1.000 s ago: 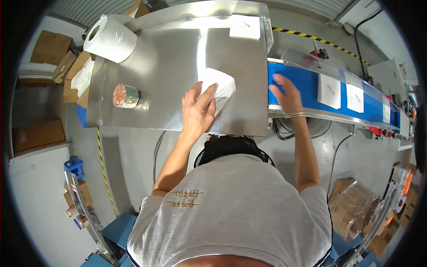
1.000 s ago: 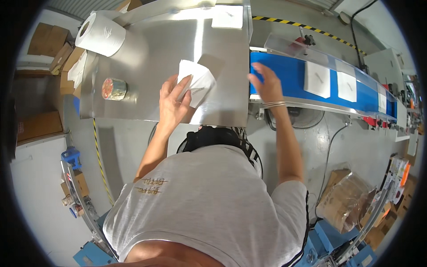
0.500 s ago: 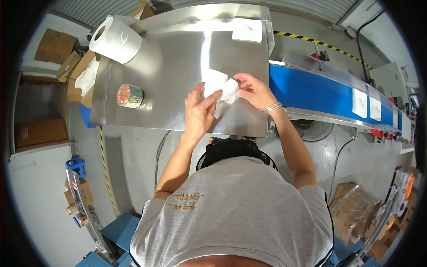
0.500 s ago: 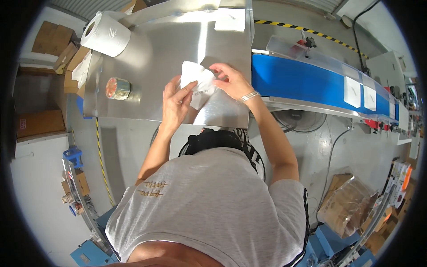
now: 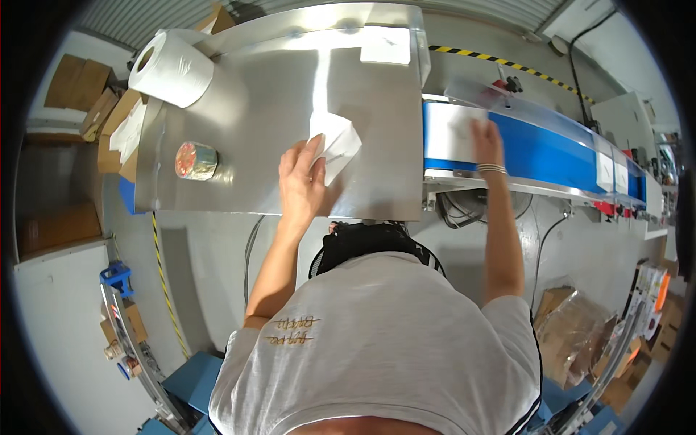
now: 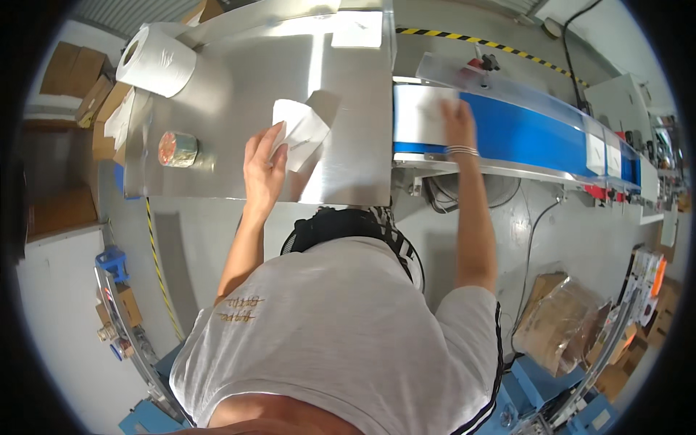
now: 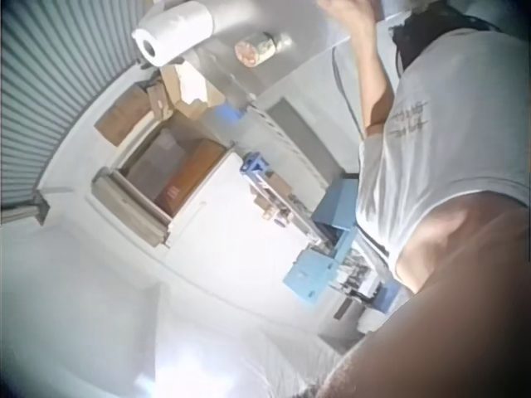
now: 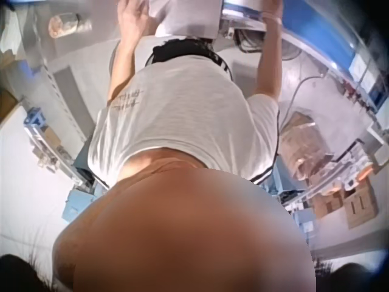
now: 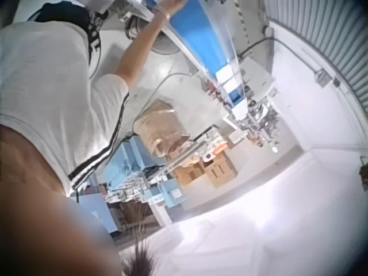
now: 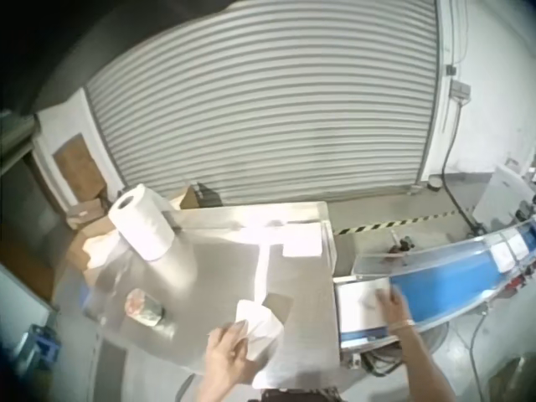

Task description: The recorder is manually transferring and arranging stacks of paper tissues between a processing machine and a conveyor belt.

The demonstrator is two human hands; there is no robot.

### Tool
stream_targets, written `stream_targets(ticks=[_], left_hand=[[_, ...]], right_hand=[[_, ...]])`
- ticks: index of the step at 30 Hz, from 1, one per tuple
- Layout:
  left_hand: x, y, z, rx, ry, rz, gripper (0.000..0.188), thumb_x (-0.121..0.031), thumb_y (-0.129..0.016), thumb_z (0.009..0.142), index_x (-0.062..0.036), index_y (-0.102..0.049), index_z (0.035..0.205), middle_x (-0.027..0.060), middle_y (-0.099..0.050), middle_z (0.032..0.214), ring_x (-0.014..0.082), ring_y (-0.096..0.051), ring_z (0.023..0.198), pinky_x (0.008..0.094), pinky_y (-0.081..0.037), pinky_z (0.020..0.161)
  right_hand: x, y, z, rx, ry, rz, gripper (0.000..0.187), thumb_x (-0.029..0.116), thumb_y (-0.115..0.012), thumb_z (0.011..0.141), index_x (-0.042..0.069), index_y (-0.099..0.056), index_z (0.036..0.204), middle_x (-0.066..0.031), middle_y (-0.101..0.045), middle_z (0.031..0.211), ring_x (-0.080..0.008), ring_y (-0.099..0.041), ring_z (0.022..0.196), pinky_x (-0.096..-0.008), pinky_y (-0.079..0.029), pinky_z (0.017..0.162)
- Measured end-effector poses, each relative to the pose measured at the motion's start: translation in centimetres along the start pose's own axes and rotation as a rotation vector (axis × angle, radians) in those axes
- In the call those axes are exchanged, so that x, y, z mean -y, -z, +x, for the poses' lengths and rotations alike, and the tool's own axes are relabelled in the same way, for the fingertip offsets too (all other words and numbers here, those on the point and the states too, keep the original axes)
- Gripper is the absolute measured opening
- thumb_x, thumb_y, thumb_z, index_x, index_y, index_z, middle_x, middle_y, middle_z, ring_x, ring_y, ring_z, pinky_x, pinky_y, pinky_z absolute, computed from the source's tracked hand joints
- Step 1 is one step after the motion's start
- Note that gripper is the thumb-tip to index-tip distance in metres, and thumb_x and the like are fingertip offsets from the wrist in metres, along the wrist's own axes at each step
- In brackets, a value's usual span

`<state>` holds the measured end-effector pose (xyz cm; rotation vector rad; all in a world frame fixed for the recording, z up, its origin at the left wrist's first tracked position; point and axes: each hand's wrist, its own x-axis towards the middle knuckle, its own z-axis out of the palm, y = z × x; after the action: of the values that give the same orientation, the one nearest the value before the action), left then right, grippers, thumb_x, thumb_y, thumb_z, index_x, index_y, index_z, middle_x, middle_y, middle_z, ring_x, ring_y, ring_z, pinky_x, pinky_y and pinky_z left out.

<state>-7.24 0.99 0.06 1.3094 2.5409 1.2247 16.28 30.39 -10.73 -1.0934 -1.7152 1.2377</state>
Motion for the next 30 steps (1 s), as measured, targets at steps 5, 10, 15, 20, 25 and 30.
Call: stream_targets(ticks=[5, 10, 15, 20, 25, 30], left_hand=[[0.1, -0.2, 0.0, -0.043, -0.057, 0.053, 0.038, -0.002, -0.063, 0.081, -0.0139, -0.064, 0.117, 0.0174, -0.058, 0.114, 0.0329, -0.055, 0.098, 0.0412, -0.046, 0.086], [0.0, 0.0, -0.3, -0.03, -0.044, 0.04, 0.037, -0.002, -0.064, 0.08, -0.0164, -0.066, 0.114, 0.0164, -0.057, 0.114, 0.0312, -0.055, 0.095, 0.0404, -0.046, 0.085], [0.5, -0.2, -0.3, -0.003, -0.075, 0.036, 0.036, -0.001, -0.064, 0.08, -0.0176, -0.068, 0.111, 0.016, -0.056, 0.115, 0.0297, -0.054, 0.095, 0.0395, -0.045, 0.085], [-0.5, -0.3, 0.1, -0.027, -0.132, 0.073, 0.034, -0.011, -0.069, 0.079, -0.0166, -0.066, 0.112, 0.0142, -0.057, 0.115, 0.0303, -0.053, 0.101, 0.0413, -0.039, 0.091], [1.1, 0.5, 0.5, -0.079, -0.041, 0.221, 0.04, -0.016, -0.067, 0.081, -0.0065, -0.058, 0.119, 0.013, -0.062, 0.102, 0.0291, -0.056, 0.098, 0.0428, -0.037, 0.088], [-0.1, 1.0, 1.9, 0.043, 0.004, 0.325, 0.03, -0.007, -0.063, 0.08, -0.0044, -0.061, 0.11, 0.0137, -0.063, 0.1, 0.0305, -0.057, 0.096, 0.0424, -0.039, 0.086]], right_hand=[[-1.9, 6.3, 1.9, -0.319, 0.093, -0.85, 0.045, 0.034, -0.067, 0.081, 0.004, -0.057, 0.112, -0.0174, -0.062, 0.096, -0.0289, -0.059, 0.09, -0.0383, -0.046, 0.08], [3.2, 0.0, 0.1, -0.029, 0.511, -0.621, 0.046, 0.019, -0.072, 0.077, 0.008, -0.056, 0.119, -0.0151, -0.062, 0.112, -0.033, -0.06, 0.099, -0.0406, -0.046, 0.088], [11.1, -9.6, -3.3, 0.707, 0.189, -0.086, 0.046, 0.01, -0.071, 0.079, 0.011, -0.054, 0.122, -0.0048, -0.058, 0.115, -0.0164, -0.057, 0.097, -0.0297, -0.048, 0.085], [10.7, -14.2, -2.9, 0.925, 0.223, 0.01, 0.043, 0.01, -0.071, 0.079, 0.006, -0.054, 0.118, -0.0044, -0.055, 0.115, -0.0162, -0.053, 0.102, -0.0279, -0.046, 0.086], [9.4, -11.8, -4.0, 0.823, -0.123, 0.288, 0.035, 0.018, -0.066, 0.087, 0.001, -0.052, 0.113, -0.0029, -0.06, 0.096, -0.0098, -0.054, 0.091, -0.026, -0.045, 0.081], [4.1, -3.9, -1.2, 0.255, -0.144, -0.147, 0.029, 0.028, -0.063, 0.09, 0.002, -0.058, 0.1, -0.0031, -0.06, 0.084, -0.0092, -0.053, 0.075, -0.0266, -0.046, 0.066]])
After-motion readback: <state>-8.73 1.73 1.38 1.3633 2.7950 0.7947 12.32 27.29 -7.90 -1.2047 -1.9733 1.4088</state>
